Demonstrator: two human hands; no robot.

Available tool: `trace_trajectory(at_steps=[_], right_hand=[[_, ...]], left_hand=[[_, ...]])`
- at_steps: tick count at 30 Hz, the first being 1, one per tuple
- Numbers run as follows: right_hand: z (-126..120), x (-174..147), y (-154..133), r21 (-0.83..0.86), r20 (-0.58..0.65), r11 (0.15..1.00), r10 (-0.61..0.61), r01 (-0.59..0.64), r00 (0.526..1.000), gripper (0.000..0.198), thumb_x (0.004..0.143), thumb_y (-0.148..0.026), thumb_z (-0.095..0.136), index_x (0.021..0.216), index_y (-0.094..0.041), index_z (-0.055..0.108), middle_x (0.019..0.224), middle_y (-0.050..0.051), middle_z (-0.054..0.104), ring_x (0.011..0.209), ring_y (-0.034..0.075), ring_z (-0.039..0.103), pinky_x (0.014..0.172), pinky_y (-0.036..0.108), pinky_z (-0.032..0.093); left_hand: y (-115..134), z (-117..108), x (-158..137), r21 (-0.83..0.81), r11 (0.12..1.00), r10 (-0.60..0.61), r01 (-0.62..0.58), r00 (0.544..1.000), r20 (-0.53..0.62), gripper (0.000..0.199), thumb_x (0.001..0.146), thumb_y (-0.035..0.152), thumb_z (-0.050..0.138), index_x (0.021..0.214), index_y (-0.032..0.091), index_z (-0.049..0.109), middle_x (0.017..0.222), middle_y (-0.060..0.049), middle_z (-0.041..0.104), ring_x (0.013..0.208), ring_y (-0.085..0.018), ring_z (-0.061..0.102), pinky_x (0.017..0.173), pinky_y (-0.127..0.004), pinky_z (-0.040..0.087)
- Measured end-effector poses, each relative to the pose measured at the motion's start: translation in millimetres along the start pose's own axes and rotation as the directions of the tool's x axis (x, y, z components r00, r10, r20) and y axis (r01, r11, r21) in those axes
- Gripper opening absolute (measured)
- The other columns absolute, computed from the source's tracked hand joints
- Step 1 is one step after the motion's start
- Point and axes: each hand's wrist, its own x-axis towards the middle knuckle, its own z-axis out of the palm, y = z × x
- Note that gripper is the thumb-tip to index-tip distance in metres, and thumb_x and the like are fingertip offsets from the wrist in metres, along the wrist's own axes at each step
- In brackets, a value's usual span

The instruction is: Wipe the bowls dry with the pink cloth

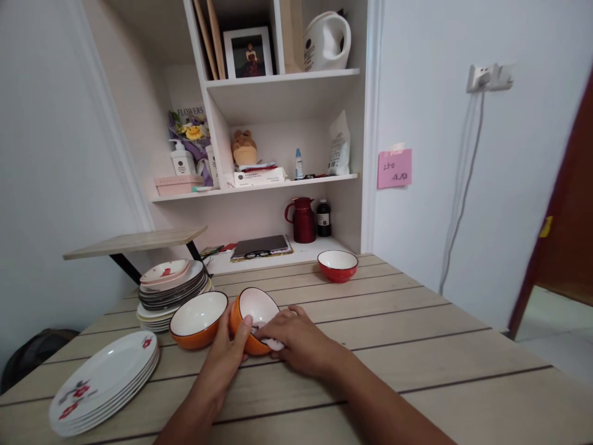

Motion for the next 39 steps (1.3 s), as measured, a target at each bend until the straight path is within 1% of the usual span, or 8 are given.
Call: trace_trajectory(at_steps=[4,9,13,19,23,28,34,39], right_hand=[[6.3,1.4,3.0,0.065,-0.056,0.998,-0.01,0.014,0.998,0.036,0.086,-0.015,0.074,0.117,-0.033,0.071,0.113,0.0,0.076,0.113,0.023,0.063,0.108,0.044,0.035],[13.5,2.9,5.7,0.143,-0.081,0.99,0.021,-0.01,0.996,0.039,0.083,-0.014,0.077,0.117,-0.033,0.072,0.118,0.0,0.076,0.119,0.025,0.062,0.109,0.045,0.037],[16.3,6.5,0.2,0.241,-0.099,0.971,0.033,-0.008,0.995,0.039,0.08,-0.011,0.078,0.114,-0.03,0.074,0.113,0.002,0.077,0.111,0.026,0.065,0.104,0.042,0.042],[17.4,7.5,-10.8,0.357,-0.122,0.933,0.097,-0.047,0.988,0.038,0.077,-0.009,0.072,0.11,-0.029,0.076,0.11,0.002,0.077,0.11,0.027,0.064,0.105,0.042,0.042],[20.2,6.6,-14.6,0.417,-0.132,0.904,0.16,-0.092,0.978,0.039,0.075,-0.01,0.07,0.109,-0.029,0.076,0.114,0.002,0.077,0.115,0.029,0.063,0.107,0.043,0.04],[27.4,9.6,-12.3,0.432,-0.192,0.895,0.213,-0.113,0.958,0.036,0.073,-0.01,0.067,0.104,-0.027,0.073,0.116,0.003,0.076,0.112,0.029,0.062,0.103,0.042,0.042],[33.3,14.0,-12.6,0.3,-0.227,0.948,0.183,-0.11,0.956,0.014,0.075,-0.011,0.065,0.081,-0.023,0.063,0.091,0.0,0.073,0.093,0.024,0.063,0.087,0.034,0.043],[25.9,12.4,-10.1,0.14,-0.142,0.984,0.135,-0.115,0.981,0.023,0.076,-0.011,0.071,0.094,-0.025,0.069,0.106,0.001,0.075,0.102,0.025,0.063,0.094,0.036,0.039]], left_hand=[[-7.9,-0.2,0.0,0.011,1.0,0.013,-0.013,1.0,0.019,0.089,0.09,0.071,0.06,0.156,0.018,0.035,0.156,-0.019,0.047,0.147,-0.033,0.043,0.119,-0.044,0.037],[-10.3,-1.4,1.3,0.003,1.0,0.001,-0.002,0.999,0.052,0.099,0.087,0.079,0.057,0.158,0.017,0.028,0.162,-0.02,0.039,0.151,-0.03,0.038,0.122,-0.039,0.033],[-4.2,-2.1,0.8,0.036,0.998,0.052,-0.054,0.997,0.049,0.102,0.084,0.079,0.06,0.156,0.014,0.029,0.166,-0.021,0.03,0.154,-0.03,0.032,0.124,-0.036,0.027],[-1.2,-3.4,0.6,0.012,0.999,0.029,-0.03,0.997,0.066,0.103,0.083,0.078,0.062,0.157,0.016,0.026,0.163,-0.02,0.037,0.152,-0.031,0.036,0.123,-0.036,0.031],[-4.1,-4.7,2.6,-0.012,0.999,0.045,-0.044,0.996,0.083,0.106,0.082,0.08,0.062,0.157,0.015,0.026,0.163,-0.022,0.036,0.154,-0.032,0.031,0.124,-0.038,0.027],[-12.4,-3.7,4.7,-0.016,0.997,0.072,-0.071,0.991,0.112,0.106,0.082,0.077,0.064,0.157,0.014,0.027,0.165,-0.022,0.032,0.158,-0.031,0.022,0.125,-0.036,0.023],[-18.5,1.5,5.9,-0.065,0.996,0.075,-0.066,0.986,0.151,0.109,0.083,0.076,0.063,0.16,0.012,0.019,0.167,-0.021,0.029,0.157,-0.03,0.023,0.124,-0.036,0.026],[-14.8,2.8,7.4,-0.063,0.995,0.082,-0.075,0.991,0.105,0.102,0.083,0.063,0.071,0.159,0.015,0.024,0.165,-0.02,0.034,0.153,-0.032,0.033,0.123,-0.038,0.028]])
